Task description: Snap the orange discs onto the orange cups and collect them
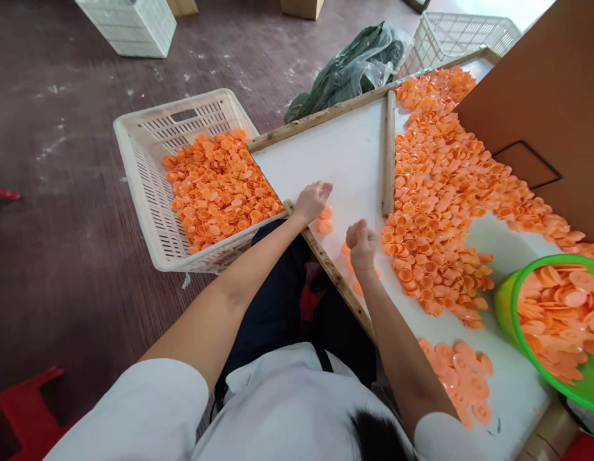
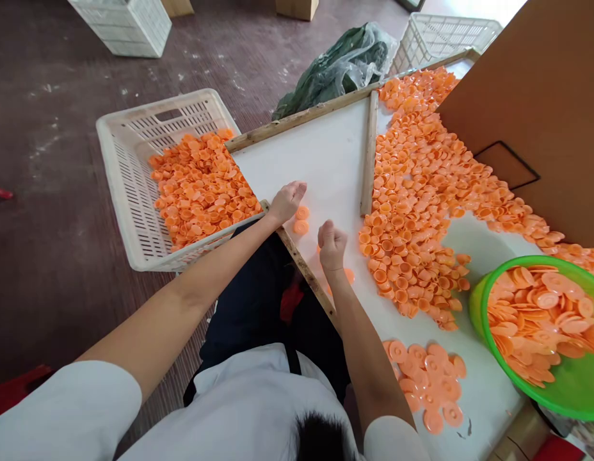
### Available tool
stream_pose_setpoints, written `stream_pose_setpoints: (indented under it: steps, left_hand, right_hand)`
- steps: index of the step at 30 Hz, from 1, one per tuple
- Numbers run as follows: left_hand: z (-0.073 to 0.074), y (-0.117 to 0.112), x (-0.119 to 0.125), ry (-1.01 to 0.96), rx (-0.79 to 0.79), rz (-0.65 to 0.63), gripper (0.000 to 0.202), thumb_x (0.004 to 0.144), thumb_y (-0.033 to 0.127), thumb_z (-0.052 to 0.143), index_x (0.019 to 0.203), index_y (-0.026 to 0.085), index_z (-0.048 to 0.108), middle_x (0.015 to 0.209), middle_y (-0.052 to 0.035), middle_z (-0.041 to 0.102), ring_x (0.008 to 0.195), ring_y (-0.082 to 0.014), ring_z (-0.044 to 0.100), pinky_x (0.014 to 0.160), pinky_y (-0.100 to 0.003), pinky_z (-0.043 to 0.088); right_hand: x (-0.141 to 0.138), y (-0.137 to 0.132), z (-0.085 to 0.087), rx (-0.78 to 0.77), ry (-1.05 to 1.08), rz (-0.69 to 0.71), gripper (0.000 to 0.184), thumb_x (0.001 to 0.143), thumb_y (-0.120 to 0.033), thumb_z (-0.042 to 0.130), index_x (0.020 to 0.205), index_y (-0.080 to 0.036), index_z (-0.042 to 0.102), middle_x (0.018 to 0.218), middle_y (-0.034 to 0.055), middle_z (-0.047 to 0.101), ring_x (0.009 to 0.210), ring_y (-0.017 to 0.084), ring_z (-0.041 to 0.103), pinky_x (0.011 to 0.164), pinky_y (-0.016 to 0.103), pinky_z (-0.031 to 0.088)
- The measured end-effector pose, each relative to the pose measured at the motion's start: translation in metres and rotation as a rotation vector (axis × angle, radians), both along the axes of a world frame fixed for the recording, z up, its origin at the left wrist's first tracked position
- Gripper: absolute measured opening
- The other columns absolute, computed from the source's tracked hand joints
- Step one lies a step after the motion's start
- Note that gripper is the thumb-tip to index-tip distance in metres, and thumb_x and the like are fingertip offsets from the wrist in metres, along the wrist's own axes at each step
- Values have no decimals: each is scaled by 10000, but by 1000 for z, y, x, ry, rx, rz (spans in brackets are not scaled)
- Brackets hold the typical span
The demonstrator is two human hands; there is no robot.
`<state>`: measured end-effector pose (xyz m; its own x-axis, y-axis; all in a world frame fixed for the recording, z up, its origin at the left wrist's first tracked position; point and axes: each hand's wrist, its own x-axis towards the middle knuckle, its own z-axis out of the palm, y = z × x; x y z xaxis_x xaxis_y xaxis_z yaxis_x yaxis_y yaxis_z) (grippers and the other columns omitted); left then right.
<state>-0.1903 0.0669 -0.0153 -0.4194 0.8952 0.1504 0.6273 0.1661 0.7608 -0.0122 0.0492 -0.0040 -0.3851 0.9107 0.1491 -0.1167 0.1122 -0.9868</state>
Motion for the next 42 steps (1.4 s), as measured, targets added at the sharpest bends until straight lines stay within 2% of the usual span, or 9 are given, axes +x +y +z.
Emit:
stream_pose_setpoints:
  steps: [6,11,14,17,25,29,32,36,42]
  left_hand:
    - [-4,-3,-2,-142,110,43,485,989,511,284,1060,174,625,1064,-99,690,1030,-223,615,924,-346,443]
    - [-7,-5,-7,-304,237,121,492,988,523,274,1066,171,609,1046,-105,700,1019,-211,644,902,-330,461]
    - [-10,-4,-9,-387,304,178,498,983,541,270,1063,176,600,1024,-104,701,1009,-201,653,897,-326,475]
    - [-11,-3,-11,-452,362,216,493,983,541,266,1055,181,594,1047,-104,696,1008,-191,656,916,-334,485]
    - [-6,-6,-14,-460,267,207,422,1014,430,222,1081,214,578,1110,-69,691,1042,-158,654,923,-302,504]
    - [-2,-6,-15,-423,180,160,382,1010,361,262,1040,177,595,1091,-81,701,1023,-170,659,899,-299,498]
    - [-2,-5,-15,-347,119,116,339,993,350,327,980,174,616,1023,-83,715,971,-185,662,862,-299,486]
    - [-1,-5,-14,-241,35,66,317,965,382,397,876,193,635,880,-75,716,867,-213,657,794,-320,468]
    - [2,-9,-10,-137,15,64,291,946,383,424,883,200,643,821,-65,699,790,-216,631,722,-319,446]
  right_hand:
    - [-1,-7,-17,10,-116,58,611,907,-626,435,480,-226,259,458,-64,231,435,76,214,453,283,159]
    - [-15,2,9,-23,54,62,610,912,-599,457,473,-228,252,440,-69,221,403,76,213,421,272,157]
    - [-44,10,31,6,170,109,602,924,-576,454,474,-227,258,447,-71,212,396,77,221,410,265,166]
    - [-76,20,39,38,178,112,597,936,-576,422,482,-229,250,455,-72,209,398,77,224,412,265,177]
    - [-109,27,-10,136,-155,85,615,850,-720,408,491,-233,297,469,-63,278,460,78,247,459,273,228]
    - [-108,30,-4,31,-100,115,615,884,-712,338,485,-251,256,431,-72,234,417,77,232,425,265,223]
    - [-93,37,17,-10,-20,131,594,931,-668,259,504,-255,232,435,-81,188,378,87,210,386,265,208]
    - [-35,41,39,57,-61,104,563,957,-582,347,514,-237,333,456,-68,274,383,92,282,403,267,228]
    - [59,14,30,343,-563,-226,458,975,-491,385,648,-198,517,574,-27,482,534,122,459,536,270,348]
